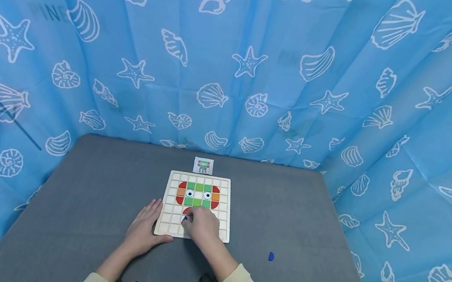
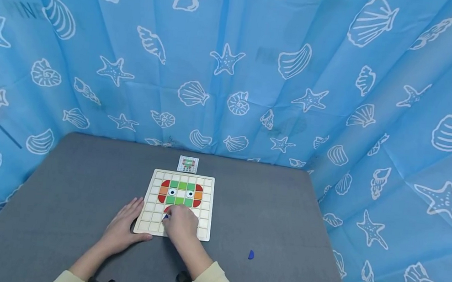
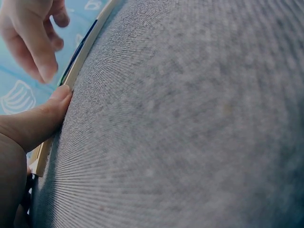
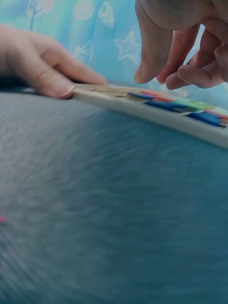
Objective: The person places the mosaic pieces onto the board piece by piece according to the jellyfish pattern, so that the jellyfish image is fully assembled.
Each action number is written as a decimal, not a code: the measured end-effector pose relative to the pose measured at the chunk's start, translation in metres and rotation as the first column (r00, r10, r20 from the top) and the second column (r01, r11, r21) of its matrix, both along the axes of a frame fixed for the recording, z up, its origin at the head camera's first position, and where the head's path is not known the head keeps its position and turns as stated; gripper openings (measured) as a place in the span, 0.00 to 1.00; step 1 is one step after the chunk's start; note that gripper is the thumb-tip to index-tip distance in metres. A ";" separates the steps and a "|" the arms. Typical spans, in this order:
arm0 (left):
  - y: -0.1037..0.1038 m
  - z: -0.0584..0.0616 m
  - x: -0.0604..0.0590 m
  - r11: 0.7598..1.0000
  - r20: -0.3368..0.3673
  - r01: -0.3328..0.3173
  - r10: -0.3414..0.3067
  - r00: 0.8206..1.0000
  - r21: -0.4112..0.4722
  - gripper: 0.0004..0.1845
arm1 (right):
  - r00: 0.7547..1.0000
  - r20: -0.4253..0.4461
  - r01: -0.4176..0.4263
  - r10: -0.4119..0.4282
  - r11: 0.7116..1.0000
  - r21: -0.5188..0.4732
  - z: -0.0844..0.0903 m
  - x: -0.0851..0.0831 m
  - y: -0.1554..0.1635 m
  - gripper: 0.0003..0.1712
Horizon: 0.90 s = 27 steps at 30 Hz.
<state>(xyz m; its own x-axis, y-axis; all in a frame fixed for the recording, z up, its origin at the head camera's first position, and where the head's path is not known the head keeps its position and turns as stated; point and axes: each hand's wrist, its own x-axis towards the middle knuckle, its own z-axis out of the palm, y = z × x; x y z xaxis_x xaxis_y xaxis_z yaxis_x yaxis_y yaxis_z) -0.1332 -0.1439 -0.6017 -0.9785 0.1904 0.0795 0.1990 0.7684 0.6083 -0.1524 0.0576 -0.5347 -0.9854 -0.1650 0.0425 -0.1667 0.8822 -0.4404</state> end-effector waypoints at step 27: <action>0.001 0.005 0.000 1.000 0.066 0.010 -0.010 0.998 0.006 0.66 | 0.956 0.117 0.276 -0.269 0.960 -0.050 0.017 0.054 0.195 0.21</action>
